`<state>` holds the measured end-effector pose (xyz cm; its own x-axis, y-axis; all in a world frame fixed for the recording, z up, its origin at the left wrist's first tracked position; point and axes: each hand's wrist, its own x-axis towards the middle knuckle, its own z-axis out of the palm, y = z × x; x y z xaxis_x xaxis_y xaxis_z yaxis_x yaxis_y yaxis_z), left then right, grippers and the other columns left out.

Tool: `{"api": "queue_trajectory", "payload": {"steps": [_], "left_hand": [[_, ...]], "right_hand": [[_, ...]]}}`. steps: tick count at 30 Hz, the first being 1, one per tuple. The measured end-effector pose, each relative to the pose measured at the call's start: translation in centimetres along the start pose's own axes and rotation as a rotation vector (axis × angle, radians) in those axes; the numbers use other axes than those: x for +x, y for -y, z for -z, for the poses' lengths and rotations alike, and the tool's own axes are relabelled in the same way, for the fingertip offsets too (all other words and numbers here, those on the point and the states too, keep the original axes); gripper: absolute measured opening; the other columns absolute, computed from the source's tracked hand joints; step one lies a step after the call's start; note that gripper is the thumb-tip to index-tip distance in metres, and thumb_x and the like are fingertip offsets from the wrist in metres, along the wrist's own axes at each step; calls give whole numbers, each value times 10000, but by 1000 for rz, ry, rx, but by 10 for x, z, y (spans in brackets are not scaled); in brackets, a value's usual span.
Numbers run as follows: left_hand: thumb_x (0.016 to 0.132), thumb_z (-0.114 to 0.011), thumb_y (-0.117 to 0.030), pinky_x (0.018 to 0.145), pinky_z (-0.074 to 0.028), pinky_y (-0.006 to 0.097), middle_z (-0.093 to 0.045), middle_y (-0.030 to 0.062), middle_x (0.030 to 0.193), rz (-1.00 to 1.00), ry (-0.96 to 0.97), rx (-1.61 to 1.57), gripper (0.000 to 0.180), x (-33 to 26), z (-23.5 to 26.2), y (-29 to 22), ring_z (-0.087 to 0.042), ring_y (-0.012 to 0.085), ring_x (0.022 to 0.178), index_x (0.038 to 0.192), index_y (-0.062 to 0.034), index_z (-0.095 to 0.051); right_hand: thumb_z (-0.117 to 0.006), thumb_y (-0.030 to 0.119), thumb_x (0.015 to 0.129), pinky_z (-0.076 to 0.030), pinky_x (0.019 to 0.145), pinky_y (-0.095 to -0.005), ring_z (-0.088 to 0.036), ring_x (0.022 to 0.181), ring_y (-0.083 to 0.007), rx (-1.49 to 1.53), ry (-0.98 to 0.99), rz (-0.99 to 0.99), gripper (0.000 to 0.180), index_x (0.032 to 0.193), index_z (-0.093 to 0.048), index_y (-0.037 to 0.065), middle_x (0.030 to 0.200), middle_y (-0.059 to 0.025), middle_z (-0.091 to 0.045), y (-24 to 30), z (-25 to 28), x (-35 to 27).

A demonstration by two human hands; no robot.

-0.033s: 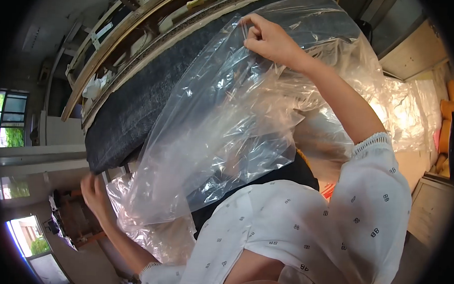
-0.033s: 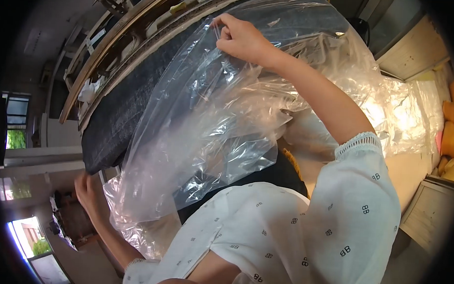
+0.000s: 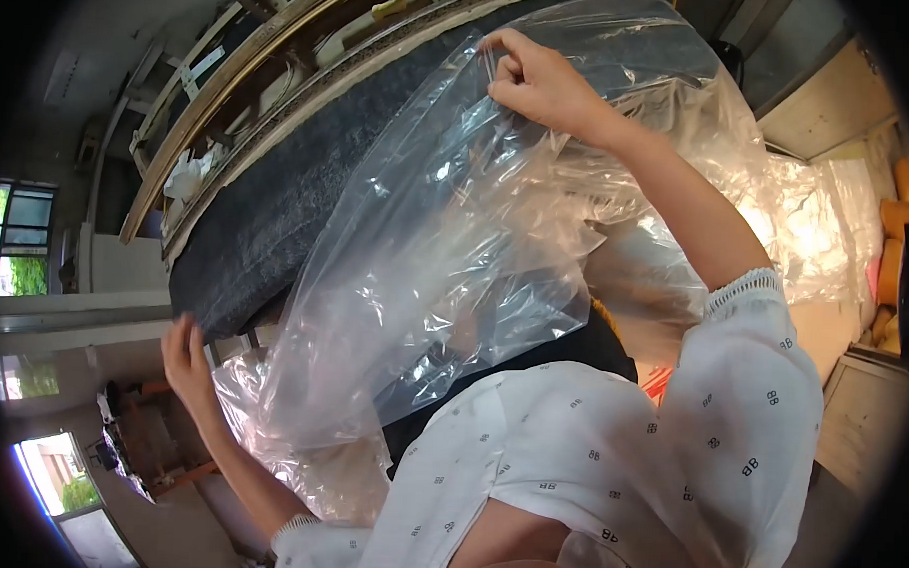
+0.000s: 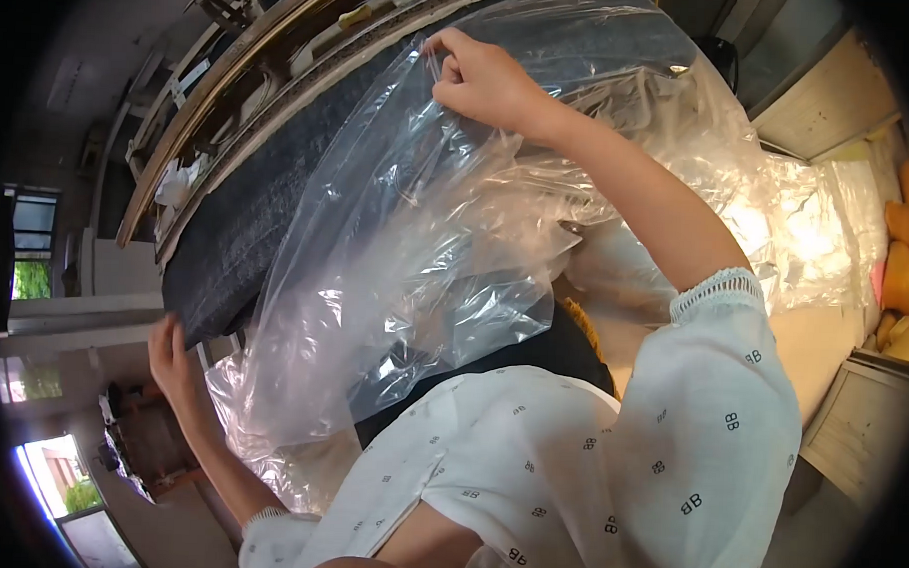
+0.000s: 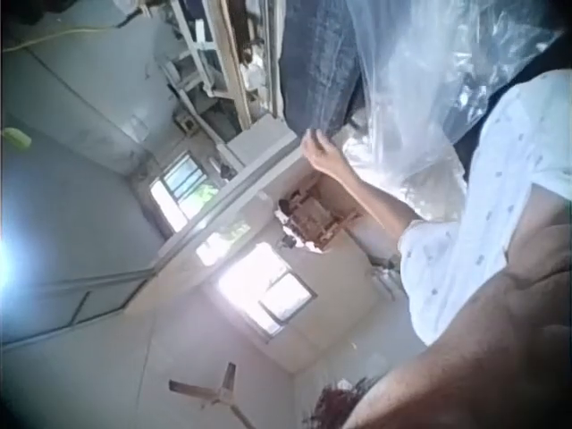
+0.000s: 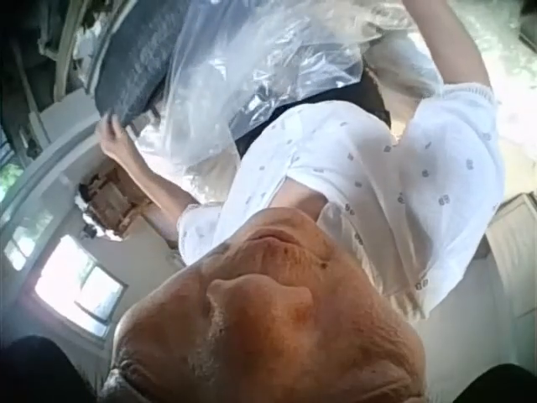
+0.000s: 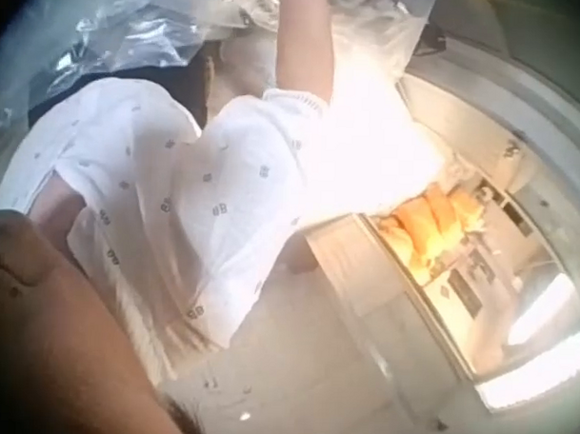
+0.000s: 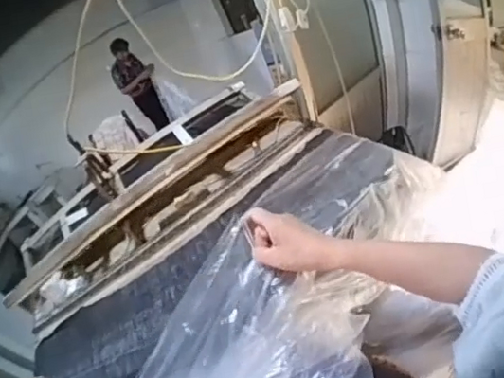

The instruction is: The person wraps a foam mattress in a plastic sheet by hand.

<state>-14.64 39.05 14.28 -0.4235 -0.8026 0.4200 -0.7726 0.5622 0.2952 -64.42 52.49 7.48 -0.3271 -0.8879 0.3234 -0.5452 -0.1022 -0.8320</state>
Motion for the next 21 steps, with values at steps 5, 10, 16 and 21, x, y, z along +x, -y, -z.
{"api": "queue_trajectory", "payload": {"steps": [5, 10, 16, 21], "left_hand": [[806, -619, -48, 786, -435, 261, -581, 86, 962, -410, 159, -433, 171, 90, -103, -192, -564, 183, 925, 975, -48, -642], [743, -670, -81, 723, -456, 282, -609, 71, 935, -791, 53, -478, 236, 140, -170, -278, -580, 219, 861, 978, -81, -650], [768, -655, -78, 702, -463, 264, -647, 55, 869, -768, 88, -809, 188, 139, -229, -290, -600, 176, 797, 956, -76, -648], [900, -508, -122, 688, -472, 254, -587, 58, 889, 339, 436, -1826, 112, 142, -237, -276, -576, 138, 801, 937, -38, -573]], "right_hand": [[-556, 81, 762, -365, 569, -237, -405, 596, -77, -10, 13, -63, 383, 1129, -461, 23, 640, 11, -448, 3, 13, -15], [-577, 85, 722, -416, 560, -241, -505, 586, -96, 137, 91, -17, 439, 1131, -448, -8, 606, -34, -512, 25, 11, -14], [-597, 171, 761, -255, 423, -155, -365, 503, -14, 804, 291, -422, 648, 1333, -334, 18, 661, 12, -464, 14, 43, -9], [-562, 201, 822, -347, 497, -189, -434, 563, -41, 491, 302, -282, 387, 1166, -513, 31, 757, -17, -570, -2, 67, 10]]}}
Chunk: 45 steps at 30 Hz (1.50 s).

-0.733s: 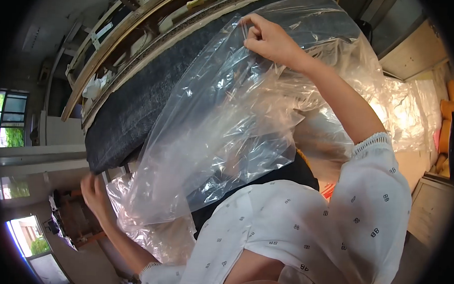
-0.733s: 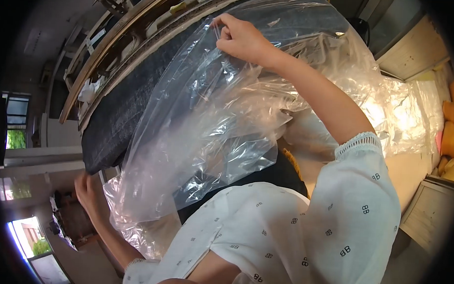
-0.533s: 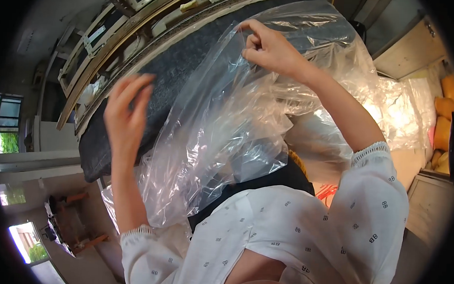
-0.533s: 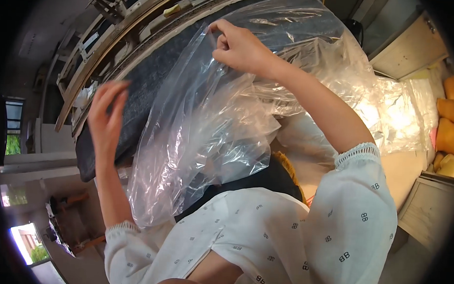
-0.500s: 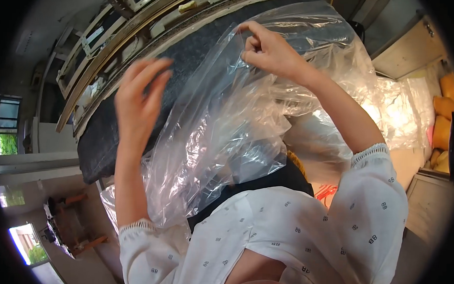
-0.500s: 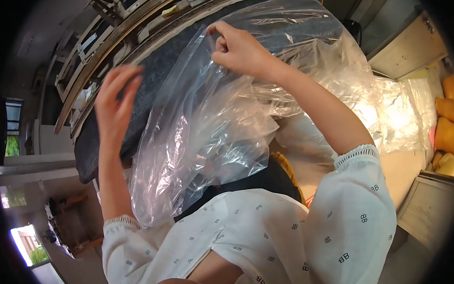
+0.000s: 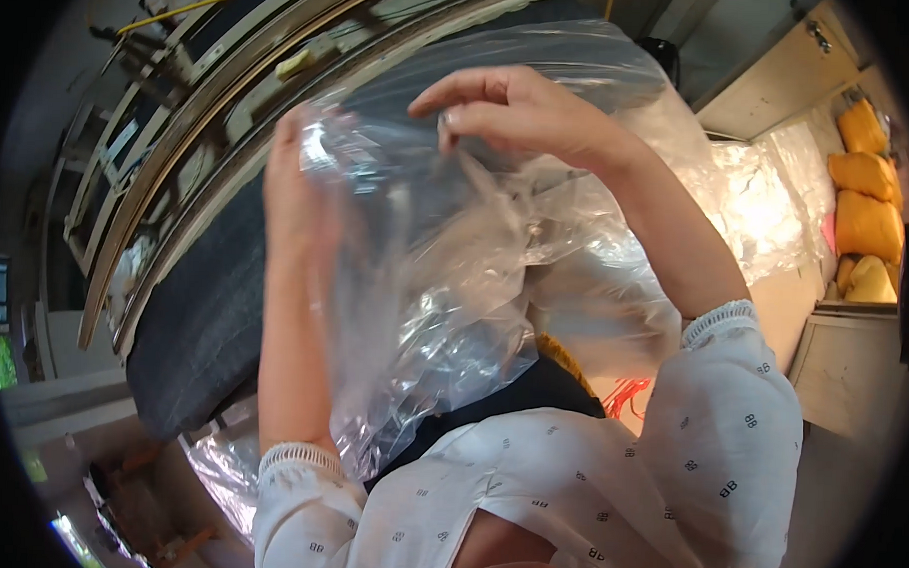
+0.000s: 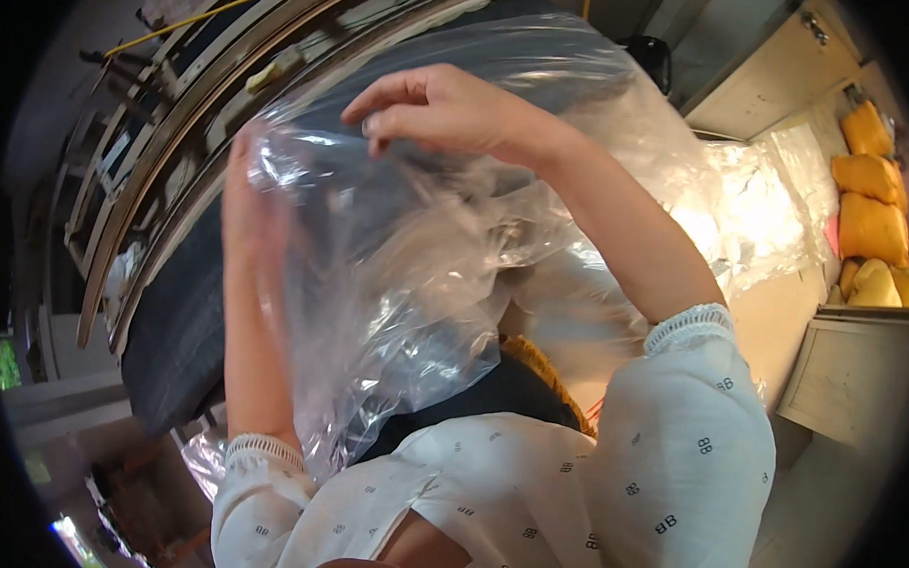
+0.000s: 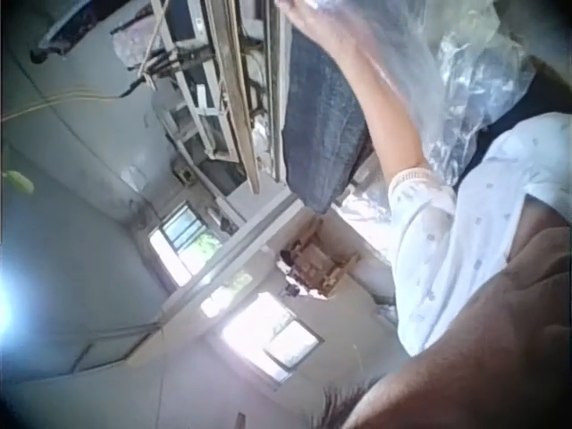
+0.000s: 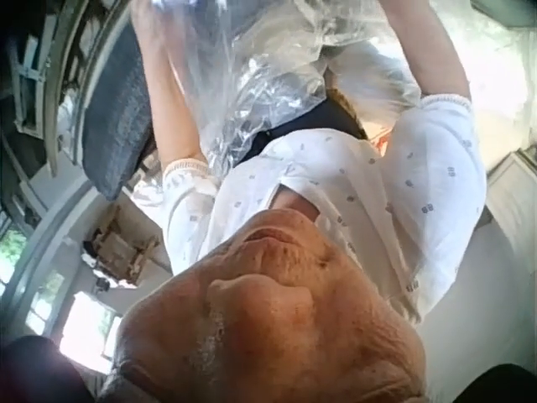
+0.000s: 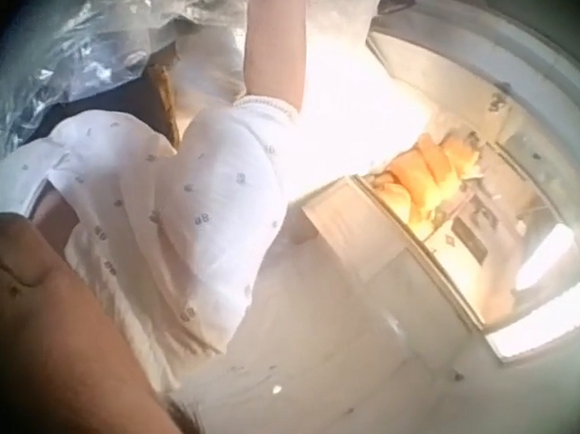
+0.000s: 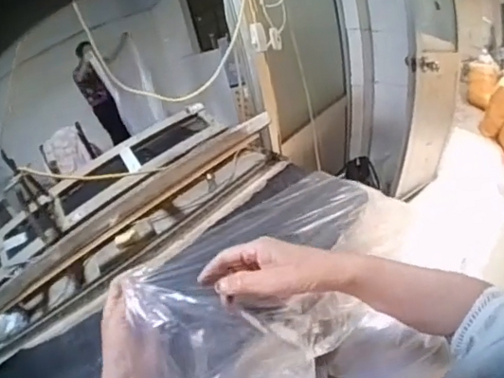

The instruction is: The person wraps a foam mattress in a plastic sheet by hand.

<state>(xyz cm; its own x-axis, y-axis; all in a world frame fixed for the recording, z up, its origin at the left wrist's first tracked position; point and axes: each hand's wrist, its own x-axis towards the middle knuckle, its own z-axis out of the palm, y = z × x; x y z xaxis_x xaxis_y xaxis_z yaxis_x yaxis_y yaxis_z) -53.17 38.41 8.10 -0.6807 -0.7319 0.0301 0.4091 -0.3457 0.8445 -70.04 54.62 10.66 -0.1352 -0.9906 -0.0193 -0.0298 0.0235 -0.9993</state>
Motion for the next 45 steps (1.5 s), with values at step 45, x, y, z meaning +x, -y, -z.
{"api": "queue_trajectory", "payload": {"steps": [45], "left_hand": [[856, -565, -194, 508, -394, 227, -584, 18, 716, -623, -821, 496, 128, -162, 512, -232, -500, 99, 570, 889, -75, -599]], "right_hand": [[-470, 289, 921, -436, 722, -243, -536, 860, -124, -547, -106, 221, 278, 1084, -573, 89, 1000, -46, -572, 0, -152, 142]]}}
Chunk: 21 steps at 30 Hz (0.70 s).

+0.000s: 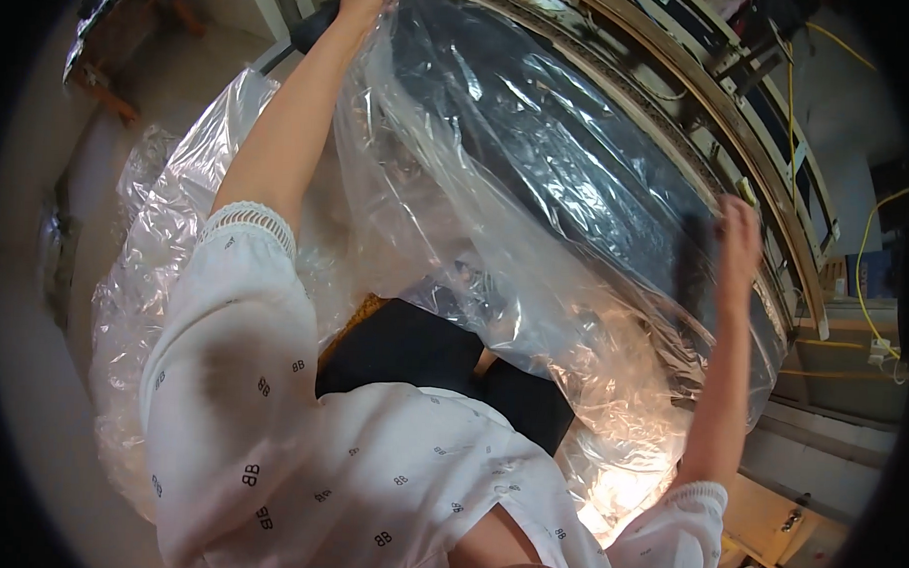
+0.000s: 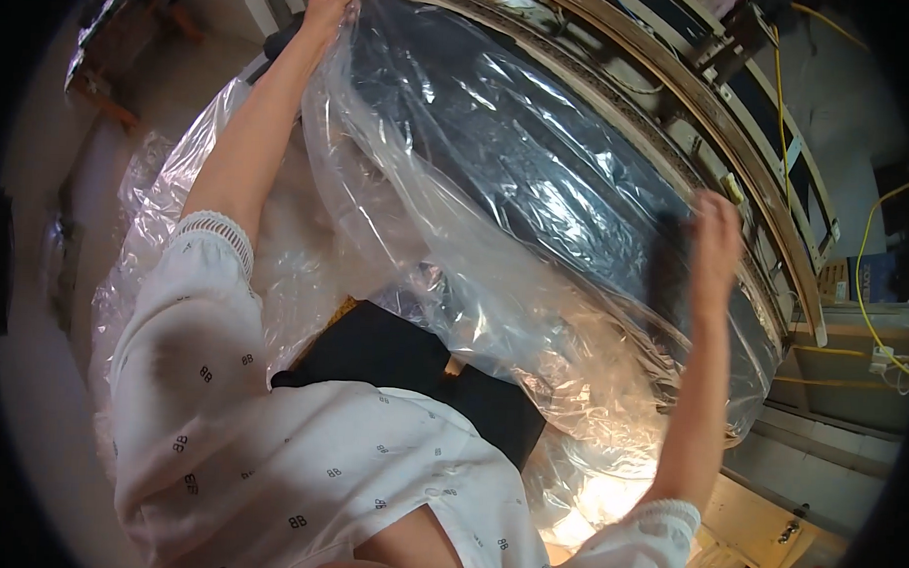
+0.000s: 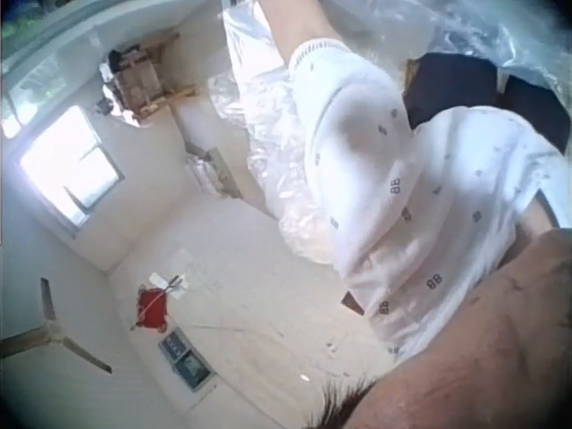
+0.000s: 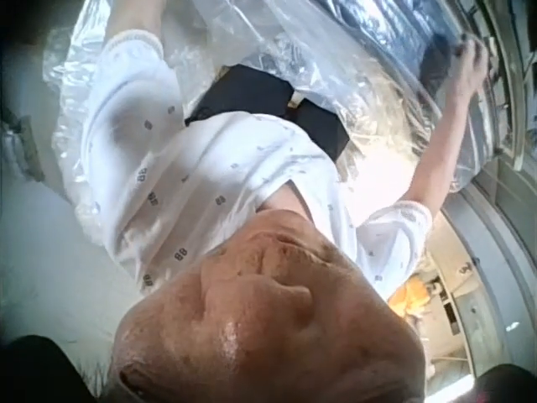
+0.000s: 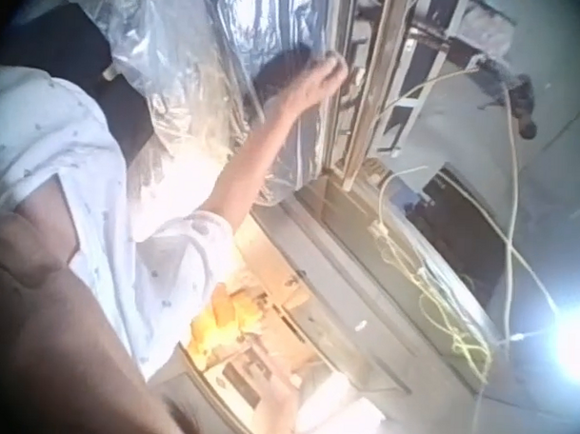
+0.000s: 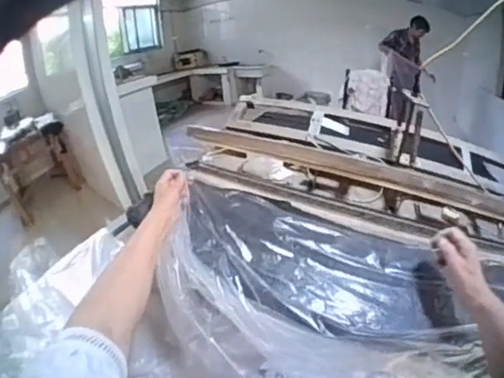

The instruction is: The person wraps a foam mattress in a plastic sheet by hand.

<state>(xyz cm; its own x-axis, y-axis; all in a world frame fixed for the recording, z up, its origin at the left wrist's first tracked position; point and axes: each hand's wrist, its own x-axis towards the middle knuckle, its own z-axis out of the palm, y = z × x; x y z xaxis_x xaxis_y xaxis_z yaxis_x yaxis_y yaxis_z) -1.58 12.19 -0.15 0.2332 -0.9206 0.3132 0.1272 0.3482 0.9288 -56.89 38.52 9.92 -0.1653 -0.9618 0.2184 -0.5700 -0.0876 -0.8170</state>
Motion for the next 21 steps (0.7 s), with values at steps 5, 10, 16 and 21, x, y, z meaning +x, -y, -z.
{"api": "queue_trajectory", "payload": {"steps": [5, 10, 16, 21], "left_hand": [[895, -512, -142, 477, -370, 208, -471, -22, 625, 47, 75, -121, 57, -22, -45, -24, -441, 89, 504, 866, -98, -532], [894, -529, -169, 475, -365, 211, -504, -36, 655, 40, 34, -200, 80, -21, -44, -23, -455, 64, 543, 877, -99, -563], [895, -543, -167, 549, -365, 190, -500, -50, 691, -76, 9, -71, 107, -16, -37, -16, -442, 35, 622, 838, -80, -569], [859, -575, -181, 549, -386, 197, -590, -28, 787, -37, -45, -17, 120, -21, -41, -19, -470, 43, 623, 924, -87, -609]], "right_hand": [[-527, 223, 882, -442, 750, -241, -546, 836, -101, 486, 470, 138, 250, 1035, -598, 39, 953, -24, -597, 107, -182, 13], [-556, 307, 819, -410, 889, -296, -565, 992, -218, 439, 526, 211, 471, 1157, -528, -20, 1067, -139, -605, 134, -314, 44], [-542, 297, 847, -454, 717, -275, -587, 828, -174, -6, 374, 429, 417, 1118, -514, -18, 988, -113, -620, 155, -350, 74], [-511, 248, 884, -427, 519, -220, -553, 613, -108, 885, 615, -300, 203, 955, -510, 58, 895, -71, -629, 167, -309, 58]]}}
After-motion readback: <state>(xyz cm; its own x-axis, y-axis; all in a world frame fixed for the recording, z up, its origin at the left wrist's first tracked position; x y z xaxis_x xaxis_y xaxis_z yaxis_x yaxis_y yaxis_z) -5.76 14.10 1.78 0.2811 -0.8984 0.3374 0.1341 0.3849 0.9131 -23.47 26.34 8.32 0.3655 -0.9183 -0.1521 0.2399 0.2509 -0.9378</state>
